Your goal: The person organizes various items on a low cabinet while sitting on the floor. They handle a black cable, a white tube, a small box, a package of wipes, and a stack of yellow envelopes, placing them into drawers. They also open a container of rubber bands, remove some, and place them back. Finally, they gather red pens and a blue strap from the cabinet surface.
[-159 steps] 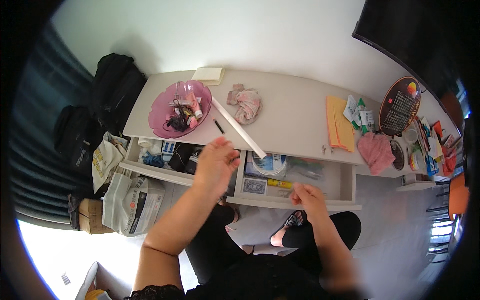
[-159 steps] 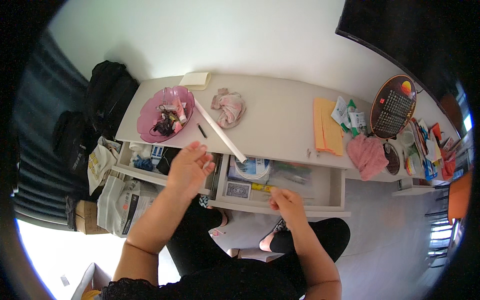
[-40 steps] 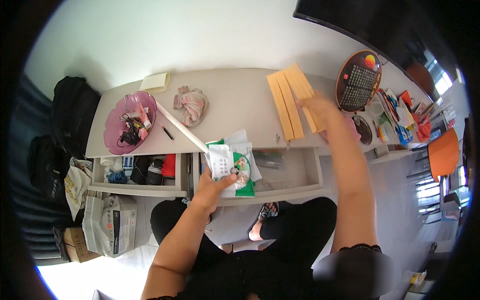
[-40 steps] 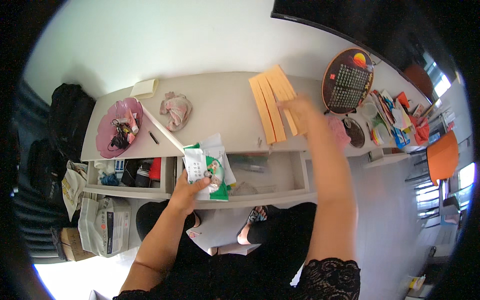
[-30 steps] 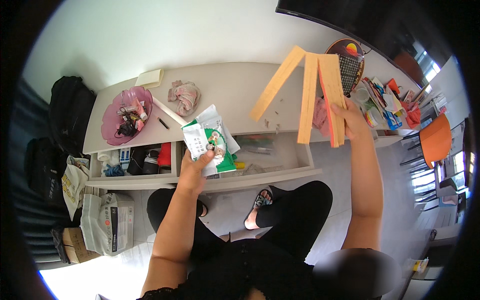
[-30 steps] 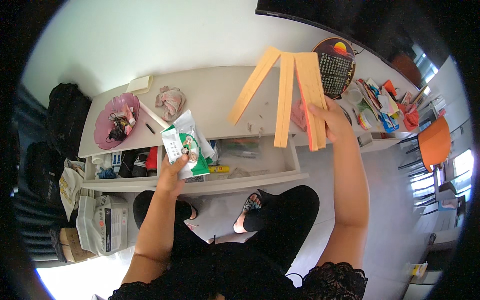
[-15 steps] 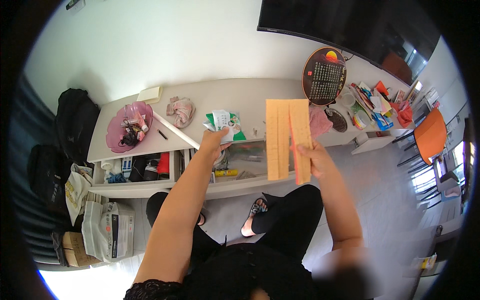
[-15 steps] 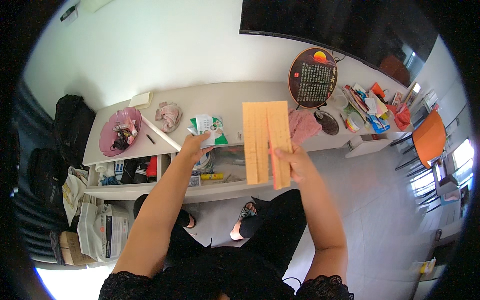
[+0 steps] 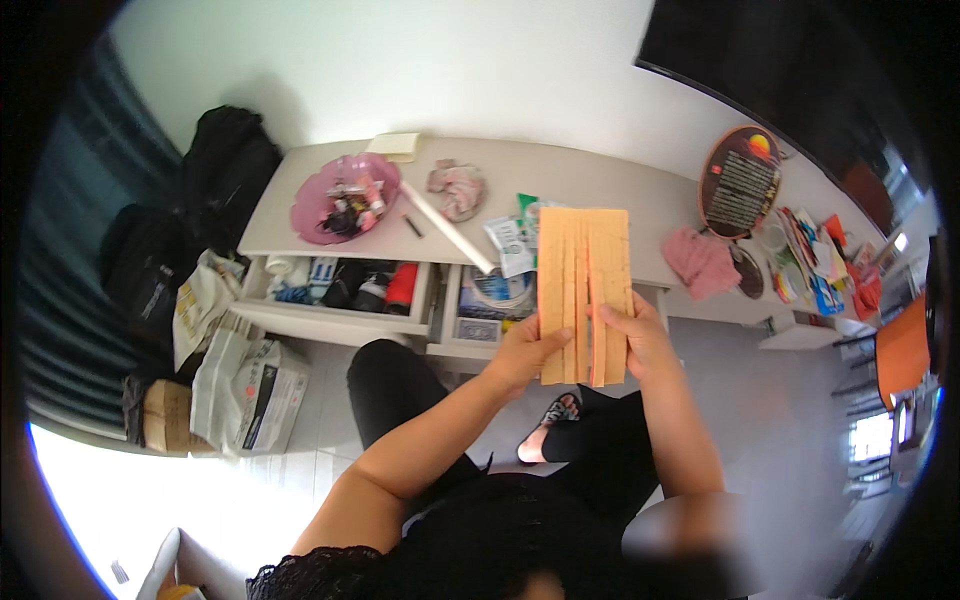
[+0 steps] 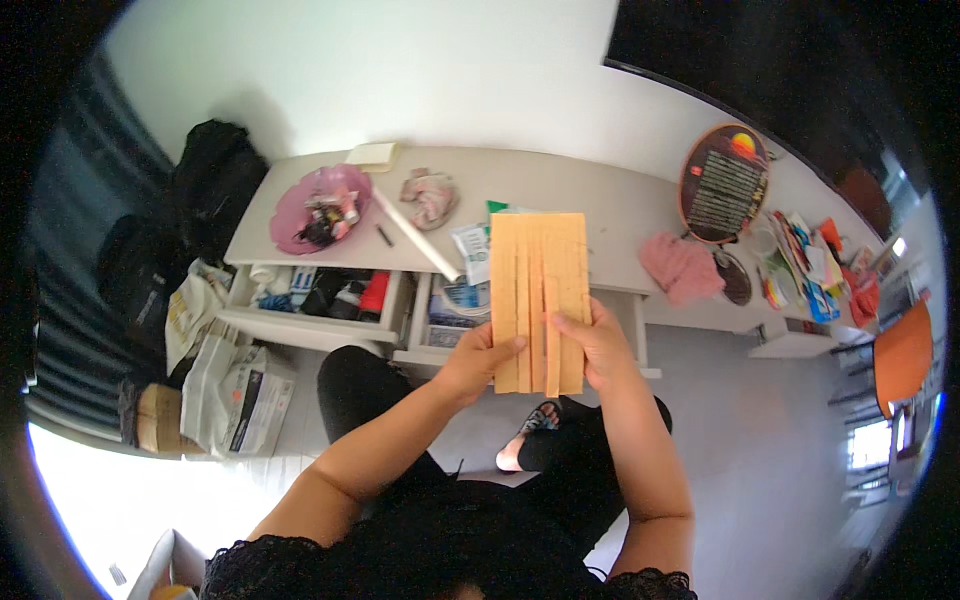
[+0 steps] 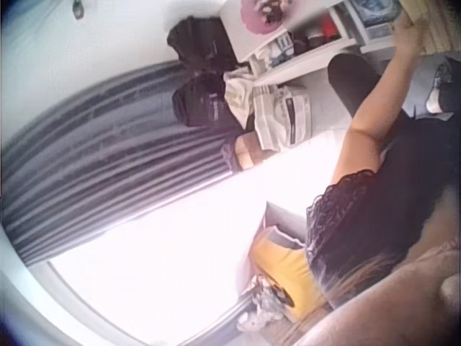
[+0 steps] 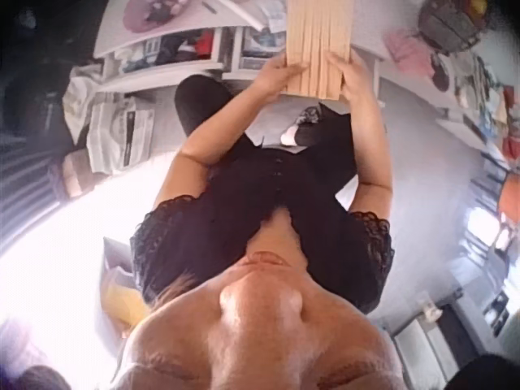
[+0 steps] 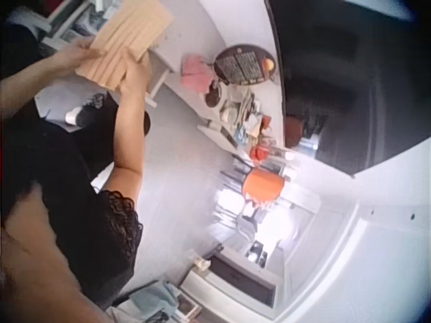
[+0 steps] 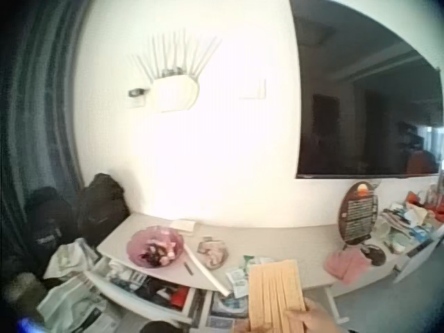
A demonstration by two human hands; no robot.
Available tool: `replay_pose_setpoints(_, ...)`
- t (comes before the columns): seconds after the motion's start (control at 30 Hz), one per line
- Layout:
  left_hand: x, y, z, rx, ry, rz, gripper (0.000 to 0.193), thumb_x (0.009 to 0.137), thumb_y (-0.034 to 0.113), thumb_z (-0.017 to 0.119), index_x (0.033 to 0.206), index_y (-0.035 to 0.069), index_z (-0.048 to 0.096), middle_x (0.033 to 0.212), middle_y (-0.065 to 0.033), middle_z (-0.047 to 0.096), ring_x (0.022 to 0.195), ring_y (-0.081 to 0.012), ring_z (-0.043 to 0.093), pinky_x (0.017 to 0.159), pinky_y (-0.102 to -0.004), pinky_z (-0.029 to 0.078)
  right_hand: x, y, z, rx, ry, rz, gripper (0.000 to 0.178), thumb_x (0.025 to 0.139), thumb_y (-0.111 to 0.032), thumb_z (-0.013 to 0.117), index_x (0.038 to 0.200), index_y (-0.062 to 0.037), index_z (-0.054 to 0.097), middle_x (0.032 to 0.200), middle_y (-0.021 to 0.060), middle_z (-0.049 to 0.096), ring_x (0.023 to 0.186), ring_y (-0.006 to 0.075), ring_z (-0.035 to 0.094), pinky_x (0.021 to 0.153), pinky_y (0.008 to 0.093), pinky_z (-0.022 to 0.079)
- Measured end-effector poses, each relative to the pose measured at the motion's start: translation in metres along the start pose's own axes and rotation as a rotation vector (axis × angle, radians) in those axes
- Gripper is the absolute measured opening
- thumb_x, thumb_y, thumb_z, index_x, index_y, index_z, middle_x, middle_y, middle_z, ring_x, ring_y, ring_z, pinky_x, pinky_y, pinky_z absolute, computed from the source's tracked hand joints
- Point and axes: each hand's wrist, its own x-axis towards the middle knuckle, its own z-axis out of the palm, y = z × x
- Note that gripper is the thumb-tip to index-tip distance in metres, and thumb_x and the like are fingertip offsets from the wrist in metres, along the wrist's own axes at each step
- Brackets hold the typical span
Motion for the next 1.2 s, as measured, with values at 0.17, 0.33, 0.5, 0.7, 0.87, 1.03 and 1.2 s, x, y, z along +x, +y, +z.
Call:
replay_pose_setpoints(0.17, -0.035, 0.011, -0.023, -0.064, 0.09, 0.05, 0.034, 0.09, 0.013, 0.058, 0.12, 0.0, 0.049, 0.112, -0.0078, 0.06, 0.1, -0.0138, 0.059, 0.085, -0.0304, 0.049, -0.007, 0.02, 0.044, -0.074, -0.109, 0.065, 0.047, 0.081, -0.011, 0.067, 0.121, -0.0006, 0.046, 0.112, 0.0098, 0.058, 0.1, 0.0175, 0.058, 0.087, 0.0319, 0.047)
replay_pose_setpoints(0.33, -0.079, 0.013, -0.032, -0.24, 0.333, 0.143, 0.041, 0.085, 0.001, 0.059, 0.123, 0.001, 0.044, 0.114, -0.0112, 0.057, 0.1, -0.0223, 0.06, 0.086, -0.0356, 0.051, -0.004, 0.042, 0.097, -0.181, -0.194, 0.169, 0.053, 0.083, -0.016, 0.065, 0.128, -0.0016, 0.042, 0.116, 0.0091, 0.055, 0.103, 0.0165, 0.055, 0.087, 0.0313, 0.045)
replay_pose_setpoints(0.5, -0.115, 0.033, -0.079, -0.273, 0.45, 0.217, 0.039, 0.087, 0.001, 0.049, 0.125, 0.002, 0.041, 0.115, -0.0157, 0.056, 0.1, -0.0293, 0.06, 0.08, -0.0435, 0.054, 0.022, 0.078, 0.146, -0.126, -0.352, 0.282, 0.053, 0.086, -0.019, 0.061, 0.132, -0.0024, 0.039, 0.12, 0.0093, 0.052, 0.104, 0.0167, 0.055, 0.085, 0.0318, 0.047)
replay_pose_setpoints(0.7, -0.142, 0.073, -0.155, -0.456, 0.58, 0.296, 0.044, 0.088, 0.0, 0.04, 0.131, -0.003, 0.032, 0.125, -0.0216, 0.047, 0.109, -0.0359, 0.054, 0.088, -0.048, 0.05, 0.058, 0.112, 0.23, -0.241, -0.425, 0.471, 0.04, 0.092, -0.024, 0.052, 0.128, -0.0089, 0.045, 0.108, 0.0063, 0.057, 0.093, 0.0158, 0.058, 0.079, 0.0365, 0.05)
replay_pose_setpoints(0.87, -0.127, 0.093, -0.227, -0.603, 0.704, 0.24, 0.045, 0.088, 0.0, 0.043, 0.132, -0.003, 0.03, 0.126, -0.0219, 0.044, 0.111, -0.0362, 0.052, 0.092, -0.048, 0.047, 0.11, 0.144, 0.279, -0.387, -0.447, 0.541, 0.025, 0.093, -0.023, 0.048, 0.115, -0.0143, 0.055, 0.09, 0.0013, 0.06, 0.08, 0.0141, 0.058, 0.074, 0.0352, 0.049)
replay_pose_setpoints(1.03, -0.106, 0.11, -0.278, -0.708, 0.723, 0.226, 0.047, 0.087, -0.003, 0.045, 0.132, -0.003, 0.028, 0.124, -0.0221, 0.043, 0.111, -0.038, 0.051, 0.091, -0.0493, 0.048, 0.151, 0.169, 0.301, -0.336, -0.392, 0.569, 0.022, 0.092, -0.021, 0.048, 0.111, -0.0136, 0.057, 0.086, 0.001, 0.059, 0.076, 0.0139, 0.058, 0.07, 0.0332, 0.048)
replay_pose_setpoints(1.2, -0.078, 0.127, -0.305, -0.719, 0.741, 0.207, 0.047, 0.088, -0.004, 0.044, 0.132, -0.003, 0.028, 0.125, -0.022, 0.043, 0.111, -0.0383, 0.051, 0.092, -0.0505, 0.047, 0.185, 0.196, 0.299, -0.206, -0.325, 0.575, 0.023, 0.091, -0.017, 0.051, 0.112, -0.0082, 0.055, 0.089, 0.006, 0.059, 0.077, 0.018, 0.059, 0.069, 0.0336, 0.05)
